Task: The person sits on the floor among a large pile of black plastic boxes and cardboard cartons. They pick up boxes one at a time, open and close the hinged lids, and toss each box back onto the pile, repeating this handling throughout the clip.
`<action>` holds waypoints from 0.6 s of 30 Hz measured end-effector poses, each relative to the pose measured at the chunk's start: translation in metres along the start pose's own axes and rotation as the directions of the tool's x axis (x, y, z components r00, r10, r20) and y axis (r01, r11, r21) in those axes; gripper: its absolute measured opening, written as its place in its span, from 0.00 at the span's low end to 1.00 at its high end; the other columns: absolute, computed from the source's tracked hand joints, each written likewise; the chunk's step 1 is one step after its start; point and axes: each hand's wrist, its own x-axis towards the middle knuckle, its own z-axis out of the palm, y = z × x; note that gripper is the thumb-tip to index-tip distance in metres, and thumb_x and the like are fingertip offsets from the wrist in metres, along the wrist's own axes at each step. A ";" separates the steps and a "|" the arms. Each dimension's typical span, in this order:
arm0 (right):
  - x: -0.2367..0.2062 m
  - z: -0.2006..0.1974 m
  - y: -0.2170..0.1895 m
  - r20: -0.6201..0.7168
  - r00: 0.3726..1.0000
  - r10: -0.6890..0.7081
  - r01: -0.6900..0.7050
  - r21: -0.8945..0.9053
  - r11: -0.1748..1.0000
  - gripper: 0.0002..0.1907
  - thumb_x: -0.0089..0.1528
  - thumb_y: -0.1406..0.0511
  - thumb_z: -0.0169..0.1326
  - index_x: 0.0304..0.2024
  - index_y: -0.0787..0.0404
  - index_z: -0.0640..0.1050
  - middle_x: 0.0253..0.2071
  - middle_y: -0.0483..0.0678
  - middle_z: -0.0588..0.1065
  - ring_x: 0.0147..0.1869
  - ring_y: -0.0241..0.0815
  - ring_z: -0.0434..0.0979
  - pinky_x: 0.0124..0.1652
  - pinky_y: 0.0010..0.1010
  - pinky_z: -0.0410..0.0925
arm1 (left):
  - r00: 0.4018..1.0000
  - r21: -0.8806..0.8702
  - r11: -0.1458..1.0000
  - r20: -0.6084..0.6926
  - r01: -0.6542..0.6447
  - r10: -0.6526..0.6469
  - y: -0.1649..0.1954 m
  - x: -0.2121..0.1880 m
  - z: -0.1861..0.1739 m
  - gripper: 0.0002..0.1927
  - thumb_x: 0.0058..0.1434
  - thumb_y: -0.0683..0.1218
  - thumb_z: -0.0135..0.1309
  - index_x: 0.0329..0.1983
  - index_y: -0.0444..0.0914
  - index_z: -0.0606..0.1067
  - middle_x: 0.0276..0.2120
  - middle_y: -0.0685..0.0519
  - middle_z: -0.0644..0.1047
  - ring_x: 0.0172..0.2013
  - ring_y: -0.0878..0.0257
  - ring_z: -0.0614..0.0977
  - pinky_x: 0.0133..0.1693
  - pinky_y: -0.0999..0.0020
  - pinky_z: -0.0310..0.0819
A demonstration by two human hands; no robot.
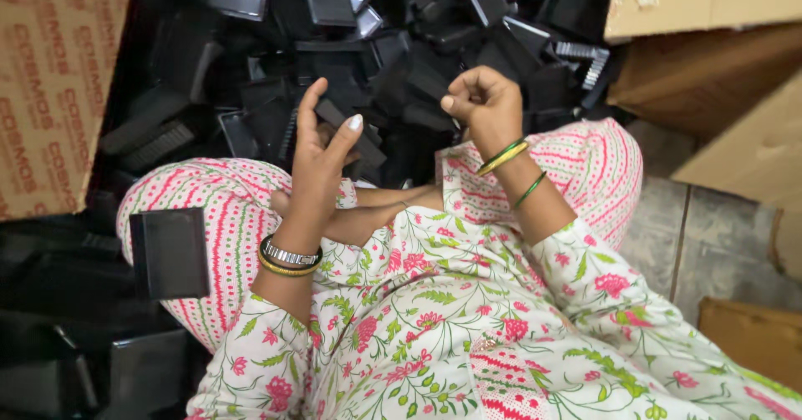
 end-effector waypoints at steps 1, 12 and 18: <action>-0.002 -0.004 -0.007 -0.005 0.999 -0.053 0.053 0.013 0.998 0.10 0.61 0.78 0.63 0.40 0.62 0.78 0.33 0.40 0.76 0.35 0.27 0.73 0.36 0.20 0.68 | 1.000 -0.007 1.000 0.026 -0.005 0.005 0.001 -0.001 0.000 0.39 0.67 0.44 0.59 0.78 0.47 0.54 0.47 0.53 0.75 0.44 0.69 0.78 0.41 0.76 0.75; -0.053 0.006 -0.038 0.531 0.816 0.230 -0.509 0.470 0.721 0.14 0.70 0.69 0.51 0.57 0.68 0.76 0.46 0.49 0.79 0.42 0.36 0.80 0.37 0.27 0.75 | 0.937 -0.567 0.796 0.349 0.215 -0.005 -0.012 -0.034 0.017 0.40 0.69 0.39 0.54 0.80 0.43 0.49 0.66 0.47 0.68 0.63 0.54 0.74 0.61 0.51 0.75; -0.075 0.007 -0.021 0.450 0.880 0.150 -0.350 0.404 0.845 0.18 0.73 0.62 0.50 0.60 0.69 0.74 0.48 0.44 0.75 0.50 0.30 0.77 0.50 0.22 0.72 | 0.964 -0.450 0.891 0.256 0.051 0.074 -0.029 -0.020 0.008 0.37 0.71 0.40 0.55 0.80 0.40 0.53 0.66 0.45 0.70 0.64 0.56 0.74 0.68 0.58 0.70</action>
